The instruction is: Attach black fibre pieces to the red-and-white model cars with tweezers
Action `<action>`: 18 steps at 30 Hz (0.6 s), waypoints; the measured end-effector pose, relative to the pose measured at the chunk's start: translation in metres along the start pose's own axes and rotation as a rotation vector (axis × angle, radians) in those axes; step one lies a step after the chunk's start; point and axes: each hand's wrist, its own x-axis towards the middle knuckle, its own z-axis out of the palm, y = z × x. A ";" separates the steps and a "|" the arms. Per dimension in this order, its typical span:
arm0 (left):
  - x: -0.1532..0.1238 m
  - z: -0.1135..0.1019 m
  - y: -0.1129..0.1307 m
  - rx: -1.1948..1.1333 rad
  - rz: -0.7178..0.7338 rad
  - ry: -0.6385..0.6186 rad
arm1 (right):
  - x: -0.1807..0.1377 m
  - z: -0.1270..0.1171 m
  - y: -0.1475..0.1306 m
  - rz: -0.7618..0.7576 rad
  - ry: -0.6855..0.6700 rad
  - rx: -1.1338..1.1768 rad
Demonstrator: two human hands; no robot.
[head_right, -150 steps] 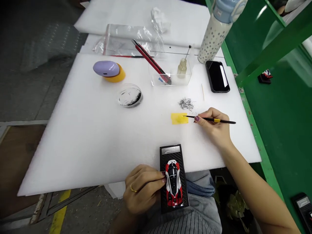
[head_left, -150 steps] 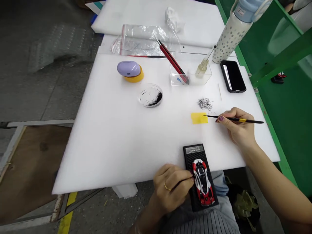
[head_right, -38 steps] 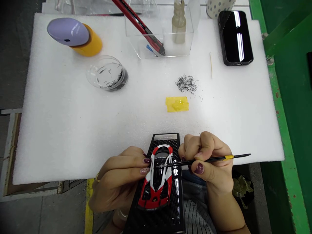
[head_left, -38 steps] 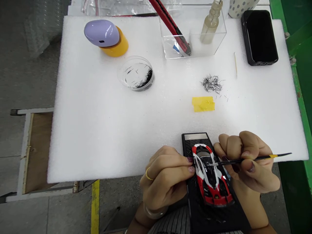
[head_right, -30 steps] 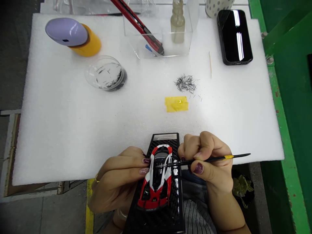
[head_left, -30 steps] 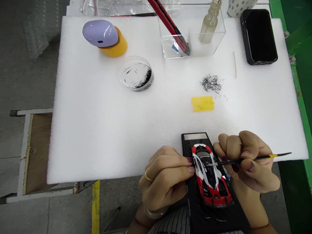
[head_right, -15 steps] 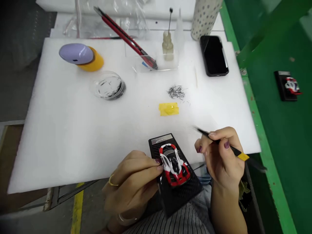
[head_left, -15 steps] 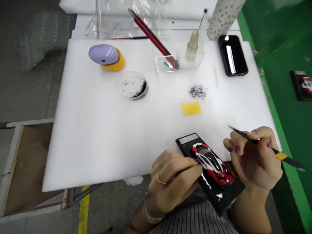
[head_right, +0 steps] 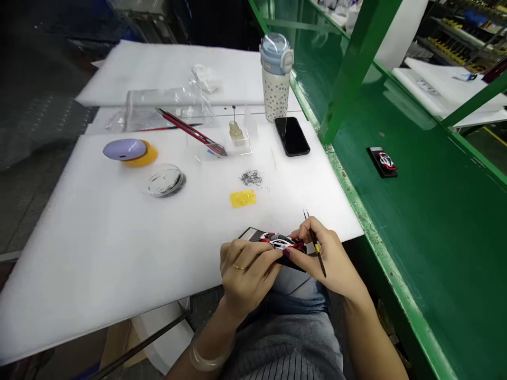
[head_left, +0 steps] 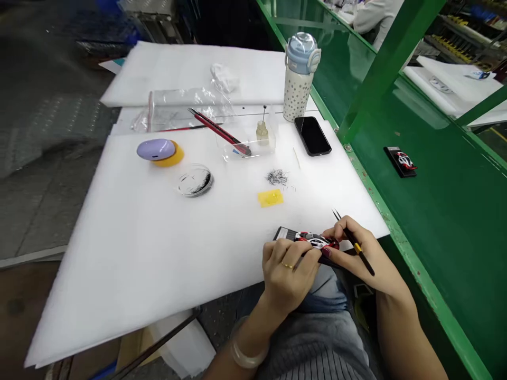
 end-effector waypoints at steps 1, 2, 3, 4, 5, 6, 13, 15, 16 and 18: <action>0.000 -0.001 0.001 0.003 -0.001 -0.002 | 0.001 0.001 0.002 0.004 -0.005 0.015; 0.000 -0.002 0.001 0.003 0.001 -0.003 | 0.001 0.002 0.003 0.006 -0.005 0.033; 0.000 -0.004 0.001 -0.004 0.009 -0.004 | 0.001 0.004 0.005 0.004 -0.002 0.054; 0.000 -0.006 0.000 -0.015 0.015 -0.012 | 0.001 0.005 0.005 0.001 0.006 0.073; 0.001 -0.008 -0.002 -0.029 0.017 -0.018 | 0.000 0.006 0.006 -0.006 0.020 0.085; 0.001 -0.010 -0.004 -0.046 0.013 -0.019 | 0.000 0.006 0.006 -0.019 0.044 0.085; -0.012 -0.015 -0.028 -0.119 -0.243 0.056 | 0.019 -0.039 -0.005 -0.237 0.473 -0.193; -0.017 -0.013 -0.030 -0.151 -0.286 0.019 | 0.028 -0.065 -0.021 -0.315 0.581 -0.250; -0.019 -0.012 -0.030 -0.162 -0.295 0.016 | 0.032 -0.079 -0.032 -0.359 0.620 -0.256; -0.021 -0.011 -0.027 -0.176 -0.346 -0.004 | 0.039 -0.106 -0.057 -0.450 0.643 -0.234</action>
